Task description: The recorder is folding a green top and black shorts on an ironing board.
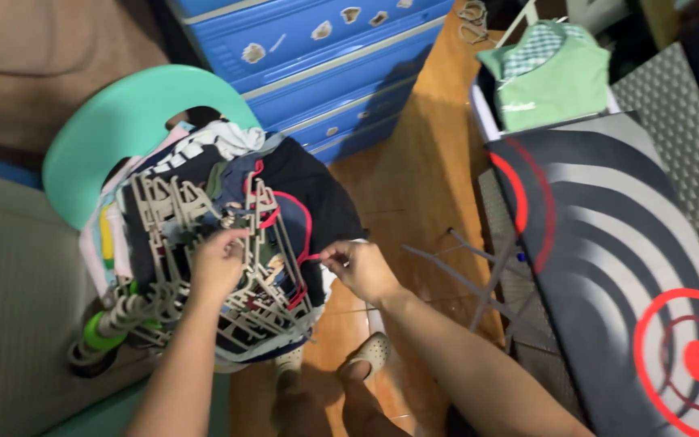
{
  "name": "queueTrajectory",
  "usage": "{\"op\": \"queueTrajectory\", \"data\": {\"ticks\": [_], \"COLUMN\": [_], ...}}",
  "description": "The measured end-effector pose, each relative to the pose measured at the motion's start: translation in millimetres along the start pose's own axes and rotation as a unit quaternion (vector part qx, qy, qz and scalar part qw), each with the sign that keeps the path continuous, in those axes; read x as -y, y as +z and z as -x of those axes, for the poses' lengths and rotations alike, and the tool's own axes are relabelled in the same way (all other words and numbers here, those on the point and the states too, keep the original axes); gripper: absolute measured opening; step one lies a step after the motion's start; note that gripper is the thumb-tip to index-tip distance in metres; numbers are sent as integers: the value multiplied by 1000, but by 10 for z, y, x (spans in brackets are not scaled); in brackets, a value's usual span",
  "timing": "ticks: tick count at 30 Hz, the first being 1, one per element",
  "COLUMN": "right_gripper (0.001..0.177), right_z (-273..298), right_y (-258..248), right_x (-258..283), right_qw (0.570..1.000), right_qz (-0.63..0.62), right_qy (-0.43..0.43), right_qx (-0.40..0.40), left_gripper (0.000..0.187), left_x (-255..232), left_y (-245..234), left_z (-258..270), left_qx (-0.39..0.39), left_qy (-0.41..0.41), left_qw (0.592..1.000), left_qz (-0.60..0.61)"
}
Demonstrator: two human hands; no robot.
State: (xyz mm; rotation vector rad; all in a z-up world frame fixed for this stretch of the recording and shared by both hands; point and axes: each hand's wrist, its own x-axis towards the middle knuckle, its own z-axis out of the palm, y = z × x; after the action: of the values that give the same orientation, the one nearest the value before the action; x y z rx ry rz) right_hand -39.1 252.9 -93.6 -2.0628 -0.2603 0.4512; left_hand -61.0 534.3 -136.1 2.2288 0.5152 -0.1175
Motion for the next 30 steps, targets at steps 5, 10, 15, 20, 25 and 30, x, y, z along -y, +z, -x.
{"op": "queueTrajectory", "data": {"ticks": [5,10,15,20,25,30], "right_gripper": [26,43,36,17,15,22], "right_z": [-167,-202,-96,0,-32,-89], "right_y": [991,1897,2185,2125,2021,1928], "right_x": [-553,-819,-768,-797,-655,-567], "right_qw": [993,985,976,982,985,968], "right_qz": [45,66,109,115,81,-50], "right_qy": [55,129,186,150,145,237], "right_qx": [95,96,-5,13,-48,-58], "left_gripper": [24,31,40,39,37,35], "left_x": [462,523,895,865,673,506], "left_y": [93,33,204,177,111,-64], "left_z": [-23,72,68,61,115,147], "left_qx": [31,140,140,142,137,20], "left_qy": [62,-44,45,65,100,110], "left_qw": [997,987,989,987,984,973], "left_qz": [-17,-68,29,47,-53,-201]}}
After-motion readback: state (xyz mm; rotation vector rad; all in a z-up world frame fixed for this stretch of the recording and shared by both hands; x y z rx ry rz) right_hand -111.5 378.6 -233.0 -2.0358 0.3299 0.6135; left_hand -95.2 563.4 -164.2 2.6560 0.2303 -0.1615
